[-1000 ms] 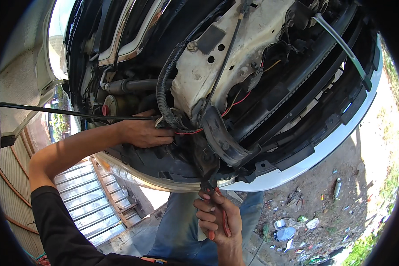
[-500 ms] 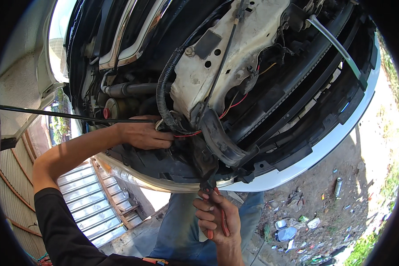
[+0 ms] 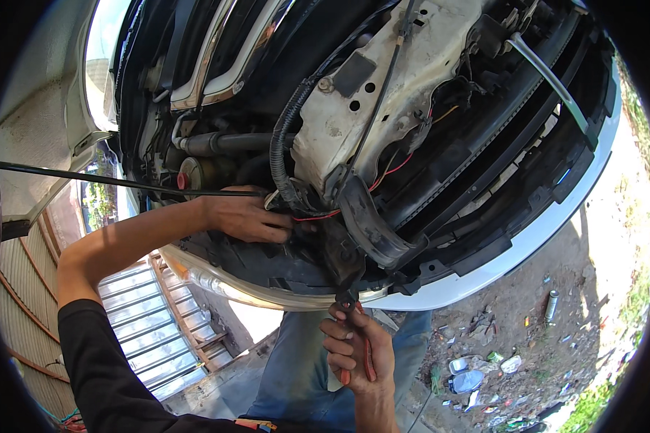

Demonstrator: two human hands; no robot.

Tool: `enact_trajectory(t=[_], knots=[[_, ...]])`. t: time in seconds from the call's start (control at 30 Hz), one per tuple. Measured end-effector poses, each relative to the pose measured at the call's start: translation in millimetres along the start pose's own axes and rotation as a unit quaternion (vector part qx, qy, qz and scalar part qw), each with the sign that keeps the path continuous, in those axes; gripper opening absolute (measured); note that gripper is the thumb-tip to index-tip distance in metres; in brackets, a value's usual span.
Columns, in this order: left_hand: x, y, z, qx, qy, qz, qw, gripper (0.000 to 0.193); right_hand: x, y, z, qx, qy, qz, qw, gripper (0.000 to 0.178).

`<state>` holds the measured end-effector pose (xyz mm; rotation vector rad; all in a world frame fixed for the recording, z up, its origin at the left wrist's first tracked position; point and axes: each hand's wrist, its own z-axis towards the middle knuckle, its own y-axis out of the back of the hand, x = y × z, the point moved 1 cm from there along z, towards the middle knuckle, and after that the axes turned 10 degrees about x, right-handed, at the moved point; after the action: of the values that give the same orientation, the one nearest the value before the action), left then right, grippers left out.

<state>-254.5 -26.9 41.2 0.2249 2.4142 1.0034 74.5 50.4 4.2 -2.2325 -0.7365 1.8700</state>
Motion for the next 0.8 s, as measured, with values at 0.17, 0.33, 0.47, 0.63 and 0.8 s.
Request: enact_trajectory(t=[0.17, 0.33, 0.47, 0.63, 0.8], knots=[[0, -2, 2, 0.035, 0.014, -0.059, 0.998, 0.023, -9, 0, 0, 0.004, 0.010, -0.013, 1.000, 0.022], [-1, -9, 3, -0.003, 0.023, -0.076, 0.997, 0.022, -23, -3, 4, -0.008, 0.019, -0.033, 0.999, 0.018], [1, -14, 4, -0.004, 0.021, -0.081, 0.996, 0.024, -40, -4, 8, -0.036, 0.019, -0.095, 0.995, 0.017], [0, -16, 7, -0.007, 0.016, -0.078, 0.997, 0.026, -61, -12, 17, -0.077, 0.022, -0.191, 0.978, 0.015], [0, -18, 9, -0.014, 0.012, -0.095, 0.995, 0.026, -68, -24, 27, -0.116, 0.014, -0.329, 0.937, 0.014]])
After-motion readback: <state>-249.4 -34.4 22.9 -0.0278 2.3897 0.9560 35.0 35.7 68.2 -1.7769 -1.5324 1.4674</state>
